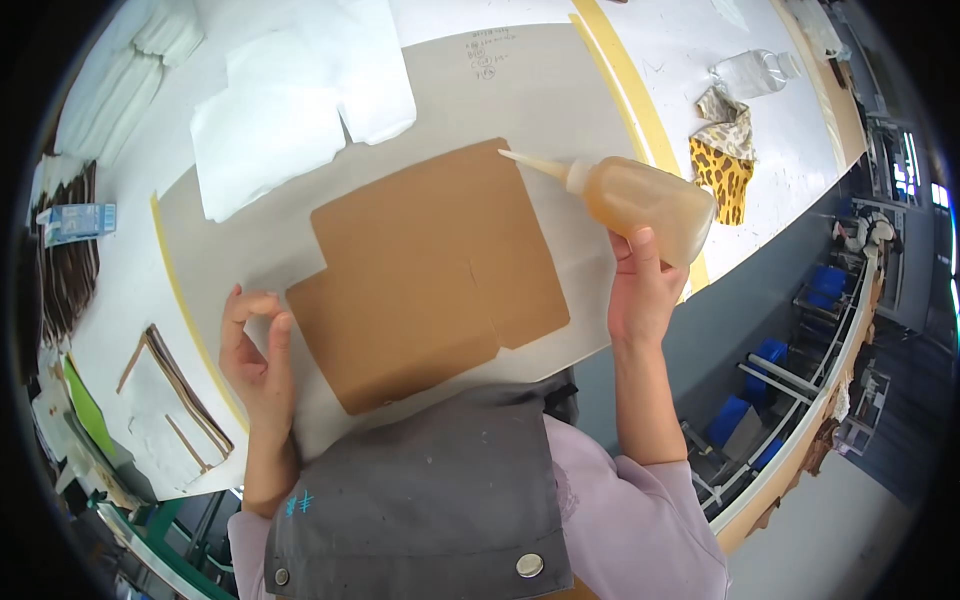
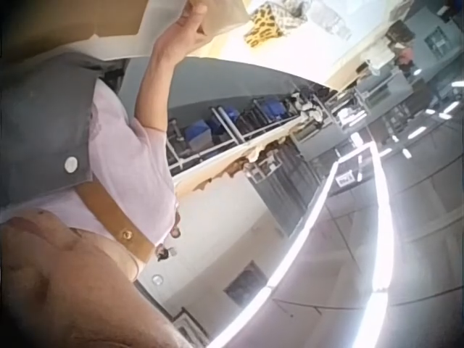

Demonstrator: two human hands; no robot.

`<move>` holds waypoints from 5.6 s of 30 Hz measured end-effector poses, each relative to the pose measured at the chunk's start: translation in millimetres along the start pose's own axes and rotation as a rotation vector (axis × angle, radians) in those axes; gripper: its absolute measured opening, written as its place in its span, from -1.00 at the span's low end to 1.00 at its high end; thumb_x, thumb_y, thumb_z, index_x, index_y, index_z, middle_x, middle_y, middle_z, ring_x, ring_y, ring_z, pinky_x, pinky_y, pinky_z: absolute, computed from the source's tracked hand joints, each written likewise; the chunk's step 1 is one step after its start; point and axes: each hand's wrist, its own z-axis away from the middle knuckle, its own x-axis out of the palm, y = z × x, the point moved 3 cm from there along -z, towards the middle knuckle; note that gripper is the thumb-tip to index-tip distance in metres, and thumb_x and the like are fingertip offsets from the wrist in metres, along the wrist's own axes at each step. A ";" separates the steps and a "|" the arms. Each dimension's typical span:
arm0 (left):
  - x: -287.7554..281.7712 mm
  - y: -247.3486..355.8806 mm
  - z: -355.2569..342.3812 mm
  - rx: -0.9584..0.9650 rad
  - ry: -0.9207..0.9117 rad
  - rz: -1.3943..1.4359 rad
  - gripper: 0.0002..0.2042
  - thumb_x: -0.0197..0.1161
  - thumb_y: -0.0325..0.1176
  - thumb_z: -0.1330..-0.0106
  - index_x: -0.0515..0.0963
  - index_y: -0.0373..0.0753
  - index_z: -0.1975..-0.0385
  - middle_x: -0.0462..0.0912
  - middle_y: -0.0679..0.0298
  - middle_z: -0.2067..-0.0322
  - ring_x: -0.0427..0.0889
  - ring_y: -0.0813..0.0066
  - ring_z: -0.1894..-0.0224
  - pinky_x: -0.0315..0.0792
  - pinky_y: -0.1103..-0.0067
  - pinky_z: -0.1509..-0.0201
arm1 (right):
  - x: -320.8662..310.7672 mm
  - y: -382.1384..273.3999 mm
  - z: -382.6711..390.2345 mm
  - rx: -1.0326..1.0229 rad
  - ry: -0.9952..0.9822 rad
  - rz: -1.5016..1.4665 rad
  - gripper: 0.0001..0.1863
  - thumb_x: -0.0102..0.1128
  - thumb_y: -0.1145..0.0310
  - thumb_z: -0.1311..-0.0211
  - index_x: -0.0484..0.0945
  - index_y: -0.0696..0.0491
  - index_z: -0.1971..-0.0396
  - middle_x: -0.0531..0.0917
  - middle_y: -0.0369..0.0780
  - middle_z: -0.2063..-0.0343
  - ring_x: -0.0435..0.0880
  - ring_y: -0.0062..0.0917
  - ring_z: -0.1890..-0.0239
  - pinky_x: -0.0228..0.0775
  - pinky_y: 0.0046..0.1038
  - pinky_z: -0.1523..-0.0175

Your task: Applying lining material to pieces of leather using adhesive from a squeeze bottle.

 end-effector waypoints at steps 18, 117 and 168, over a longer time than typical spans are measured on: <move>-3.5 -2.2 0.4 -0.019 0.052 0.079 -0.91 0.27 -0.49 -0.24 0.56 -0.20 0.30 0.59 0.35 0.41 0.55 0.50 0.24 0.08 0.16 -0.39 | 15.3 1.3 10.7 0.053 0.051 0.106 -0.42 0.17 0.32 -0.36 0.20 0.07 -0.31 0.44 -0.19 -0.18 0.50 -0.40 -0.19 0.47 -0.28 -0.22; -7.2 3.5 125.9 0.034 0.139 -0.488 -0.63 0.06 -0.31 -0.38 0.38 -0.34 -0.12 0.45 0.00 -0.19 0.32 0.02 -0.29 -0.01 0.15 -0.41 | -81.5 -21.6 3.4 -0.103 -0.112 0.266 -0.30 0.28 0.04 -0.20 0.34 0.24 -0.18 0.51 -0.19 -0.03 0.48 -0.50 -0.09 0.27 -0.41 -0.20; -11.9 -1.4 135.9 0.030 0.118 -0.570 -0.59 0.11 -0.15 -0.36 0.38 -0.24 -0.11 0.47 0.08 -0.19 0.34 0.04 -0.31 -0.15 0.12 -0.45 | -26.9 -10.4 25.4 0.092 -0.246 0.338 -0.24 0.38 0.10 -0.09 0.31 0.21 -0.20 0.52 -0.21 0.02 0.48 -0.51 -0.06 0.30 -0.41 -0.18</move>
